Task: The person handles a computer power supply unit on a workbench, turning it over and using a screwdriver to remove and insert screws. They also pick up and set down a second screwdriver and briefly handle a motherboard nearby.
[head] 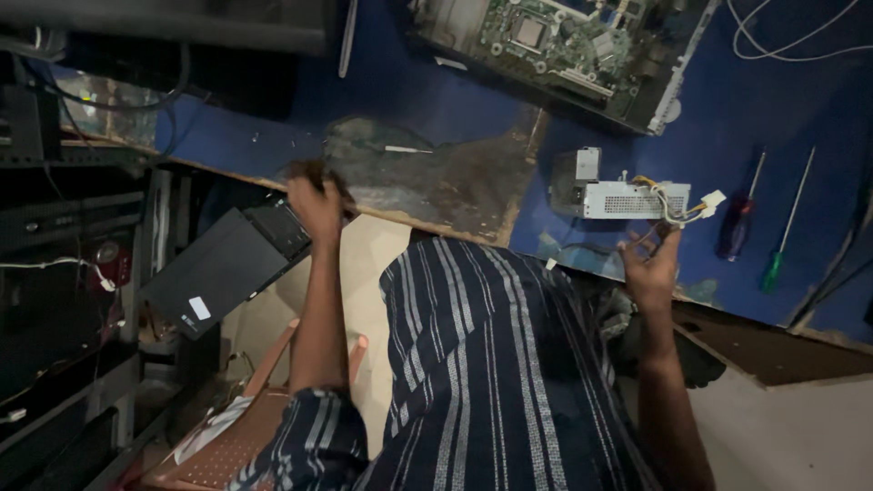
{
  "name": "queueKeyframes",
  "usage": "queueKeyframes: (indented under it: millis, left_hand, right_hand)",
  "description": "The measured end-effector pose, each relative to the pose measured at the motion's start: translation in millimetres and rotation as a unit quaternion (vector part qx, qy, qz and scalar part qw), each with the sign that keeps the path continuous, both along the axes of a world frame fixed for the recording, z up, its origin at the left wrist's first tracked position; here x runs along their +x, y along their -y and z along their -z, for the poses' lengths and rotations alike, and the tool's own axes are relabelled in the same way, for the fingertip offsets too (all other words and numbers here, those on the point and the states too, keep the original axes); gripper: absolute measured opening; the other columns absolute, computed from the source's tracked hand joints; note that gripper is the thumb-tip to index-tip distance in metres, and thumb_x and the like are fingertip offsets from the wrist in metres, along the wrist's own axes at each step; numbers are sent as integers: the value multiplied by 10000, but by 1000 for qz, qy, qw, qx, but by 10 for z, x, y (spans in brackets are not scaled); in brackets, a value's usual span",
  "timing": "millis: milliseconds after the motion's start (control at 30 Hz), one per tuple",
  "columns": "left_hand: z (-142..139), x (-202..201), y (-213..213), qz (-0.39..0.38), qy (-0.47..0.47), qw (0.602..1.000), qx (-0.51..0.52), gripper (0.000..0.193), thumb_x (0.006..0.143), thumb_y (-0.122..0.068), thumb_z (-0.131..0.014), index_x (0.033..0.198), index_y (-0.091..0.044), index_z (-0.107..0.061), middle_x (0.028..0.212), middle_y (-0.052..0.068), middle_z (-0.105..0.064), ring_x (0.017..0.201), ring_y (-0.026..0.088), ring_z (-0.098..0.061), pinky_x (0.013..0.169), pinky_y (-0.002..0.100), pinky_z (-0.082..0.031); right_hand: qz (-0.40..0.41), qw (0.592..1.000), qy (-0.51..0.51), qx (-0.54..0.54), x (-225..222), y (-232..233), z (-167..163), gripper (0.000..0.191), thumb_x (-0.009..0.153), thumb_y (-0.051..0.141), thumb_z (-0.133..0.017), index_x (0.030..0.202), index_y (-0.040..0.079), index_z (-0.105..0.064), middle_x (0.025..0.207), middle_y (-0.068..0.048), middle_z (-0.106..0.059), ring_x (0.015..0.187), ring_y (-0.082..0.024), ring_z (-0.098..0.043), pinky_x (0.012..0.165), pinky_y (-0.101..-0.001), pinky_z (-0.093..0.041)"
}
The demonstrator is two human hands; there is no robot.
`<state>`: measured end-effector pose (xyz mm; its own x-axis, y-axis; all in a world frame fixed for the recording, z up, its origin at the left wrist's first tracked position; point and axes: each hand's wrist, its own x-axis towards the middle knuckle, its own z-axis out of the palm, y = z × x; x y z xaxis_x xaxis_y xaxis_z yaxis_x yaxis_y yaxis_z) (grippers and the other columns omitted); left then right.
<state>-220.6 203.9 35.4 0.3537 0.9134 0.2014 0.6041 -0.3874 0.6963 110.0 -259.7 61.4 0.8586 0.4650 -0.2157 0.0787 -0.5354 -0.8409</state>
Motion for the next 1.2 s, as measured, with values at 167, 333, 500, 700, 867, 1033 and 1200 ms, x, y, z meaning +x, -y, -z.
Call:
queueKeyframes:
  millis: [167,333,500,700,867,1033,1200]
  left_hand:
    - [-130,183,-238,29,16,999,34,180,927,-44,-628,1101,-10,-653,1103,211,-652,1063,434,-596,962,509,-469]
    - [-102,250,-310,51,-45,997,45,202,950,-131,-663,1115,-16,-674,1131,212,-658,1082,421,-591,987,501,-463]
    - [83,267,-337,44,-115,992,24,267,935,-186,-644,1113,12,-655,1120,241,-646,1071,430,-581,1000,510,-452]
    - [205,322,-276,32,-114,990,70,354,975,-205,-651,1174,86,-618,1145,289,-627,1068,446,-572,1003,516,-439]
    - [5,389,-41,-61,166,976,-130,158,980,-58,-724,1106,21,-672,1108,129,-709,982,231,-651,931,368,-540]
    - [-372,849,661,38,336,888,-311,149,956,-73,-753,1094,-70,-696,1042,39,-697,946,125,-650,869,298,-551]
    - [-747,1373,1182,139,296,849,-415,120,1008,-28,-732,1127,-10,-724,1061,69,-670,964,132,-602,870,298,-480]
  right_hand:
    - [-3,1000,-8,1,1,-64,-90,747,943,-45,-655,1577,-6,-262,1501,-191,-491,1217,-268,-647,892,-360,-594]
    - [1,1000,-11,-11,-79,-126,-300,764,913,-59,-631,1581,-7,-264,1505,-195,-474,1253,-292,-615,942,-390,-564]
    - [29,997,-32,68,-100,-1,-437,754,961,11,-642,1605,6,-251,1535,-181,-445,1284,-296,-572,1003,-390,-533]
    - [151,959,198,-131,449,327,-352,467,973,112,-737,1392,14,-555,1270,-217,-636,1182,-359,-649,1053,-443,-513]
    - [122,901,356,-215,892,551,-344,581,880,180,-816,1306,-108,-545,1181,-322,-566,1056,-517,-535,911,-574,-429]
    - [195,935,243,-167,995,487,-254,356,990,172,-814,1207,-37,-624,1073,-182,-620,985,-385,-610,886,-513,-513]
    - [316,926,89,187,771,604,-626,408,1025,173,-734,1355,-15,-583,1038,-107,-614,836,-170,-678,740,-295,-639]
